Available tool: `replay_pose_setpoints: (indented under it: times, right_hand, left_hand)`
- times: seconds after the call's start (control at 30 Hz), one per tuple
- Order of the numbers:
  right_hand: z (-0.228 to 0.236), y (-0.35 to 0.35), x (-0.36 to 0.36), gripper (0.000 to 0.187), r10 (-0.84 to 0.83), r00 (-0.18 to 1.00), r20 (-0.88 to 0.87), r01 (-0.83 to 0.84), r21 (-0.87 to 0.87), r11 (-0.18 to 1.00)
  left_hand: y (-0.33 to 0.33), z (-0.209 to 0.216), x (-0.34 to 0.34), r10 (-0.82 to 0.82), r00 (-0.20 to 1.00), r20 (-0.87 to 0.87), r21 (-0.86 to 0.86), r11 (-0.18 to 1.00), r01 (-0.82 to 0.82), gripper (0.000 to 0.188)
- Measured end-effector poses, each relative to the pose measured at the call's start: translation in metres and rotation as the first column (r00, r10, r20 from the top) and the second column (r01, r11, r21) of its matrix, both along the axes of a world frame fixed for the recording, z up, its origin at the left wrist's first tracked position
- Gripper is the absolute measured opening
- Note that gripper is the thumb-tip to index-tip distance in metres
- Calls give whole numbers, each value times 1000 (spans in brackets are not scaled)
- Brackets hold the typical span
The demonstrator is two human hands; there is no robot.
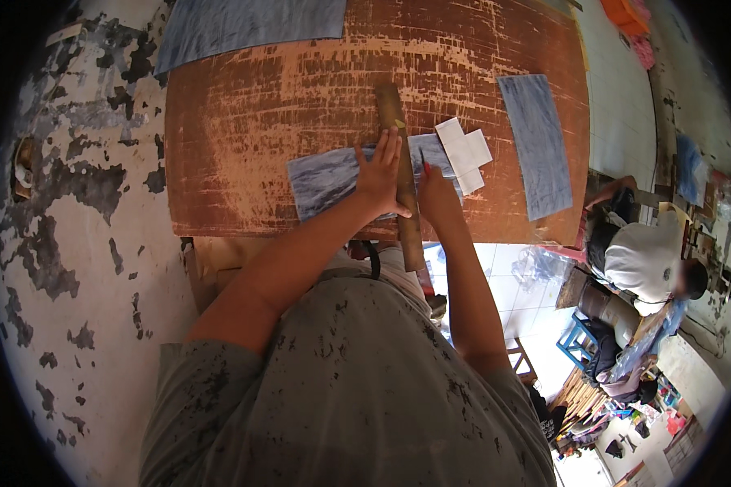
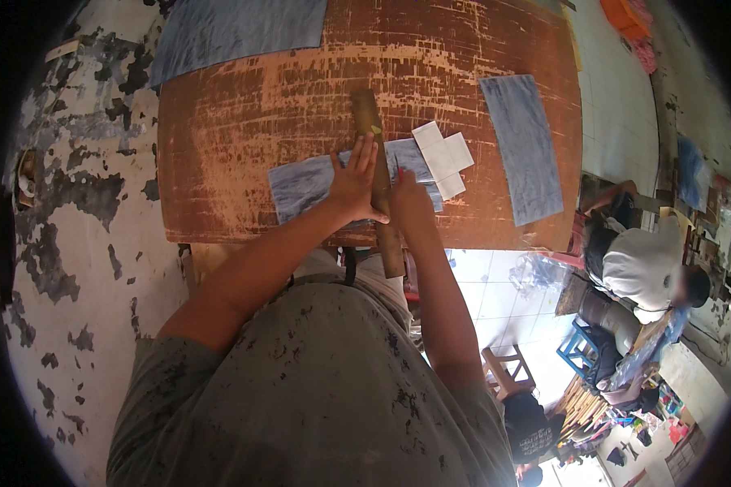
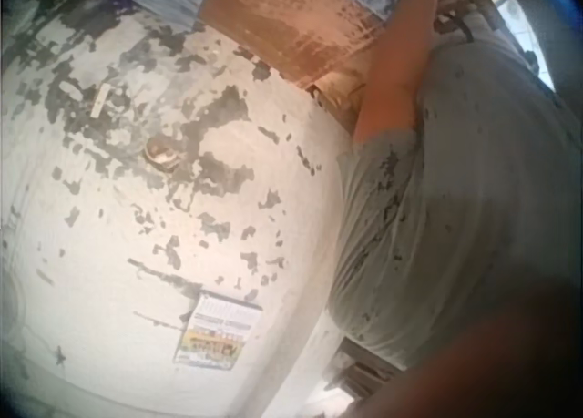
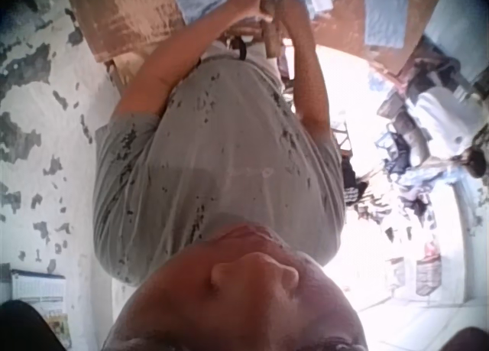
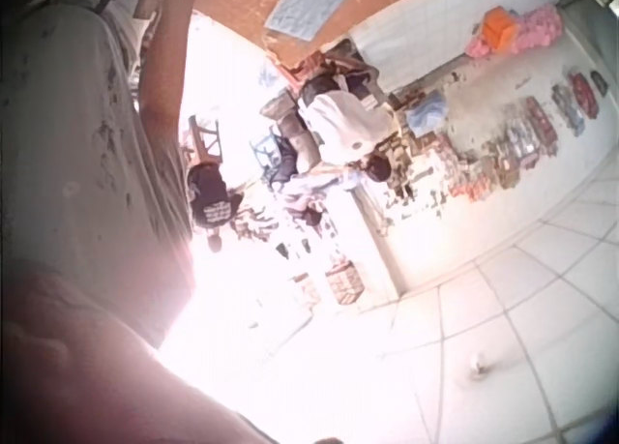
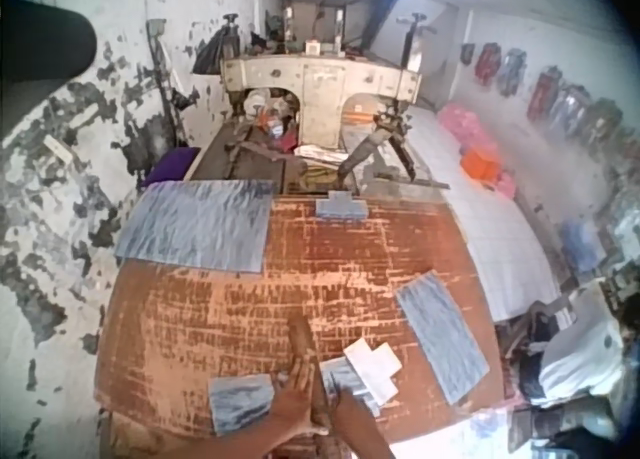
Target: The person cuts rectangles of blue material on a wooden table. They place a white guide over the material, align a wooden straightedge, and use a utility knife to trim the edges, repeating the process for multiple pieces.
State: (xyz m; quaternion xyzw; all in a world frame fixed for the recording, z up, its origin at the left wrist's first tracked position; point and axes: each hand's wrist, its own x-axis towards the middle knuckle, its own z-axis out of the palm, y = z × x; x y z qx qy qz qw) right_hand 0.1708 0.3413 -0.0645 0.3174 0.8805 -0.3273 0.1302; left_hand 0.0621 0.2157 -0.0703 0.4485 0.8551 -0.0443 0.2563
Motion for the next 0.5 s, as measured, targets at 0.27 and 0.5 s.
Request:
replay_pose_setpoints:
  times: [0.27,0.5]
  right_hand:
    - [-1,3,-51,39,68,997,-34,-69,-3,998]
    - [2,-6,-20,36,256,965,52,-260,94,961]
  left_hand:
    - [1,-5,3,1,1000,-8,1,1000,-1,172]
    - [5,2,1,-26,999,-26,-80,997,24,171]
